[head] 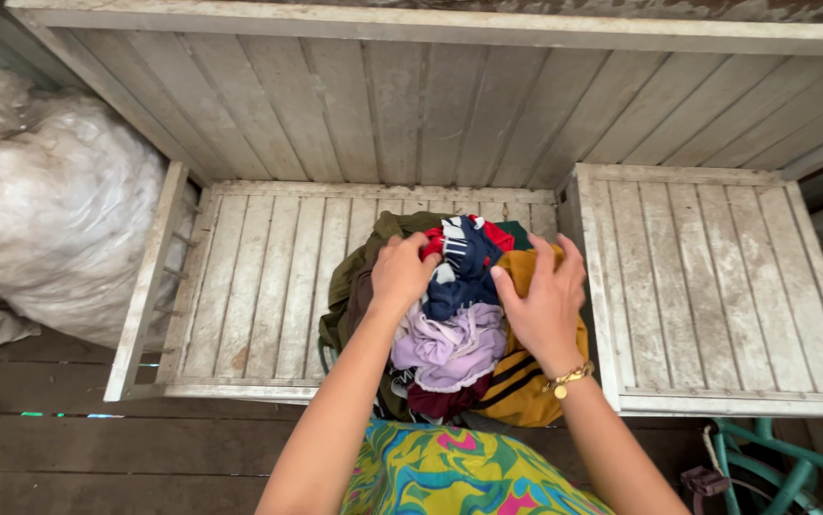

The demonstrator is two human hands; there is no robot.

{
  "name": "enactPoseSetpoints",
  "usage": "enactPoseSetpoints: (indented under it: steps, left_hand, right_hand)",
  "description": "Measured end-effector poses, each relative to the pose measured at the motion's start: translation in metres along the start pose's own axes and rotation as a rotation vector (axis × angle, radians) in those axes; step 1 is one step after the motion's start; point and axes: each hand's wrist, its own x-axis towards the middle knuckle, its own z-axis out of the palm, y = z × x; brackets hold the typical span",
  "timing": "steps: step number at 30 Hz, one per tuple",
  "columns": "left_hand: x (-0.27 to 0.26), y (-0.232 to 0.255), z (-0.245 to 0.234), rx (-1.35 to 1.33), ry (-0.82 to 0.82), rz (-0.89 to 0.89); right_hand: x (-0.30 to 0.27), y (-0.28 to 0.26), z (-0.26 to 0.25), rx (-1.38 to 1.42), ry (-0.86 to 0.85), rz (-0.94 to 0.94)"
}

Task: The person hangs a bra and several pairs of underwear one at a time by hand on a wire clothesline.

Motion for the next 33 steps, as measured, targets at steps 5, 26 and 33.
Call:
enactPoseSetpoints:
  steps: [5, 26, 33]
  left_hand:
    - [-0.027, 0.011, -0.015, -0.119, 0.024, 0.096]
    - [-0.036, 0.107, -0.124, -0.64, 0.683, 0.538]
    - [-0.032, 0.152, -0.19, -0.756, 0.872, 0.802]
  right_hand:
    - [0.014, -0.001, 0.015, 0.015, -0.209, -0.329]
    - [0.024, 0.066, 0.034, 0.343, -0.482, -0.38]
    - [0.013, 0.031, 0.035, 0.157, -0.507, -0.235]
